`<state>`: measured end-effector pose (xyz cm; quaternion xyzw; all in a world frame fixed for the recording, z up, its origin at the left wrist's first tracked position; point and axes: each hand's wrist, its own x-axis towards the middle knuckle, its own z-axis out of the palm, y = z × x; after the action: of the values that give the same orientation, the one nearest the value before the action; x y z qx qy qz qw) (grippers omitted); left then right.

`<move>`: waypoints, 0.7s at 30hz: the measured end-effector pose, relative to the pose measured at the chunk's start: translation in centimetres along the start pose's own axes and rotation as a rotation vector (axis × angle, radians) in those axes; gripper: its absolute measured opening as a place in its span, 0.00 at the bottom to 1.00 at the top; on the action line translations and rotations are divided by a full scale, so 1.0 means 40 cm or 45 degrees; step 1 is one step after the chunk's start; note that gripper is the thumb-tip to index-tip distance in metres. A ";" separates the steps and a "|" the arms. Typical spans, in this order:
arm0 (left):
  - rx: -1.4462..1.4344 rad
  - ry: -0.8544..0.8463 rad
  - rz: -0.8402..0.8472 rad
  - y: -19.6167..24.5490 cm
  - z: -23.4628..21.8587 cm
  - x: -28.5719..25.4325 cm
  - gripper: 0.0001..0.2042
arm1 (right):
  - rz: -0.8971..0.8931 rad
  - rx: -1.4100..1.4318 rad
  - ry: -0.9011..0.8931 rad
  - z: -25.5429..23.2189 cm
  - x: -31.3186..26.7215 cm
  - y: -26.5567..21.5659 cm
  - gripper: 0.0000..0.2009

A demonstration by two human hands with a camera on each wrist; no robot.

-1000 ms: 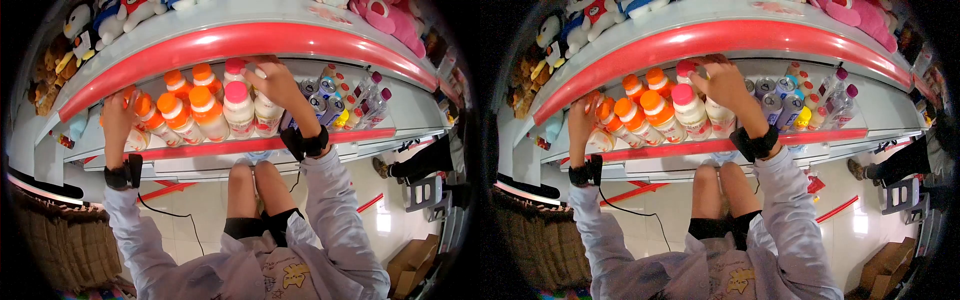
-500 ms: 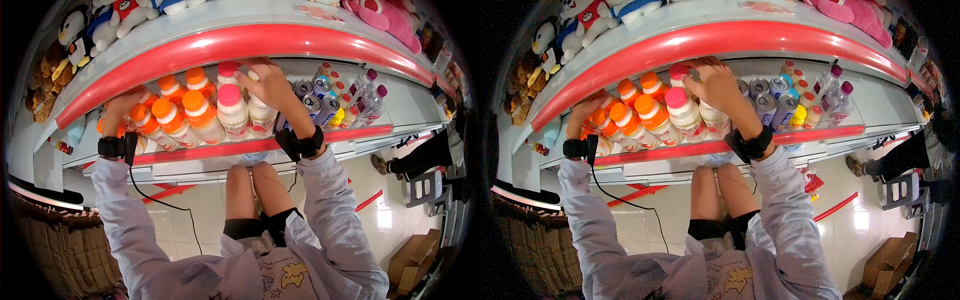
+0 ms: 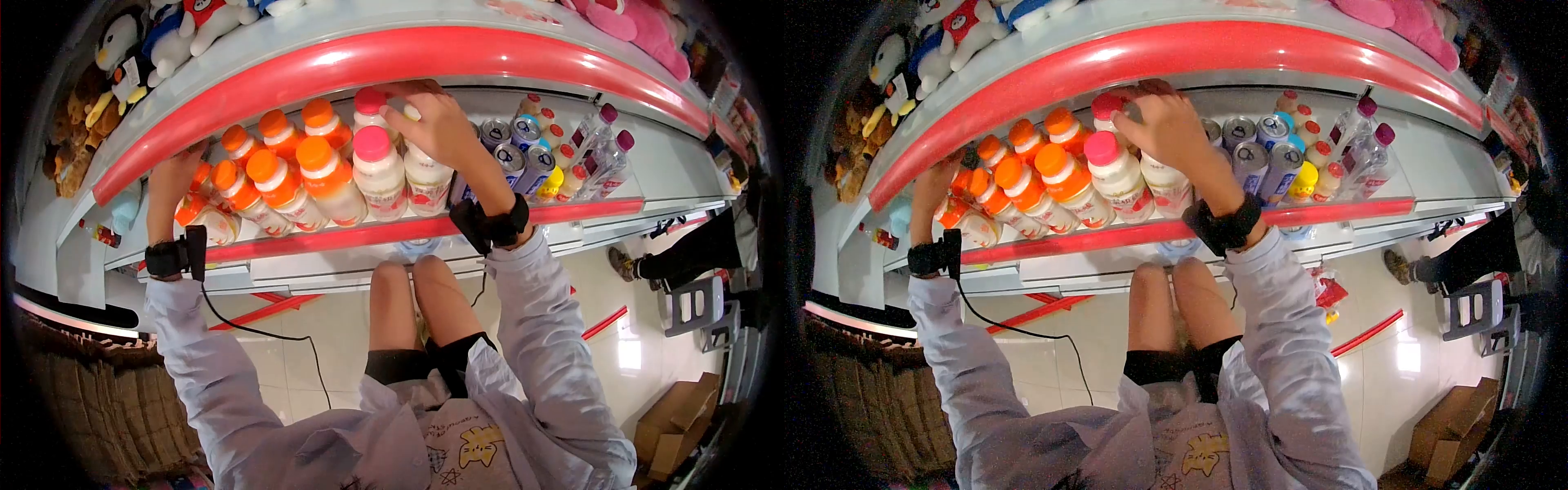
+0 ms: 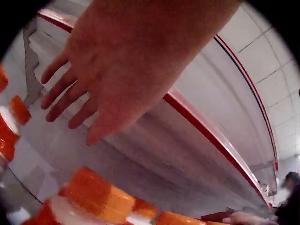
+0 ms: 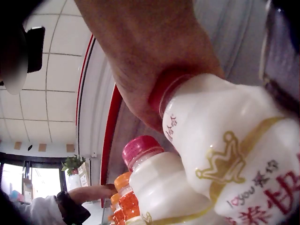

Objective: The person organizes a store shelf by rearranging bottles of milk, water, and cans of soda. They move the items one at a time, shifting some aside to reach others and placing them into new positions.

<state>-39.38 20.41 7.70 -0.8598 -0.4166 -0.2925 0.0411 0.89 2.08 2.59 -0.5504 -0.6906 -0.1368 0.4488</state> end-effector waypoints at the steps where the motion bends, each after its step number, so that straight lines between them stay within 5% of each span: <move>1: 0.146 0.006 -0.042 -0.025 -0.014 -0.021 0.17 | 0.012 -0.007 -0.027 -0.005 0.000 -0.004 0.18; 4: 0.553 -0.081 -0.145 -0.078 -0.038 -0.069 0.17 | -0.113 0.079 0.253 0.019 0.005 0.001 0.16; 6: 0.328 -0.219 -0.369 -0.260 0.008 -0.103 0.19 | -0.128 0.009 0.205 0.032 -0.003 0.022 0.16; 8: 0.206 -0.304 -0.518 -0.266 0.009 -0.123 0.20 | -0.113 -0.047 0.115 0.027 -0.010 0.023 0.16; 10: 0.192 -0.337 -0.595 -0.114 -0.044 -0.121 0.20 | -0.067 -0.089 -0.015 0.005 -0.007 0.006 0.16; 16: -0.456 -0.369 -0.424 -0.061 -0.045 -0.130 0.17 | 0.020 0.050 -0.003 -0.006 0.002 -0.008 0.17; 21: -0.387 -0.518 -0.457 0.097 -0.062 -0.093 0.18 | 0.027 0.032 -0.050 -0.013 0.004 -0.011 0.17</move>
<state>-39.48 14.54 8.43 -0.8098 -0.5127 -0.1760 -0.2245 0.74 1.68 3.14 -0.5545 -0.6951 -0.1124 0.4435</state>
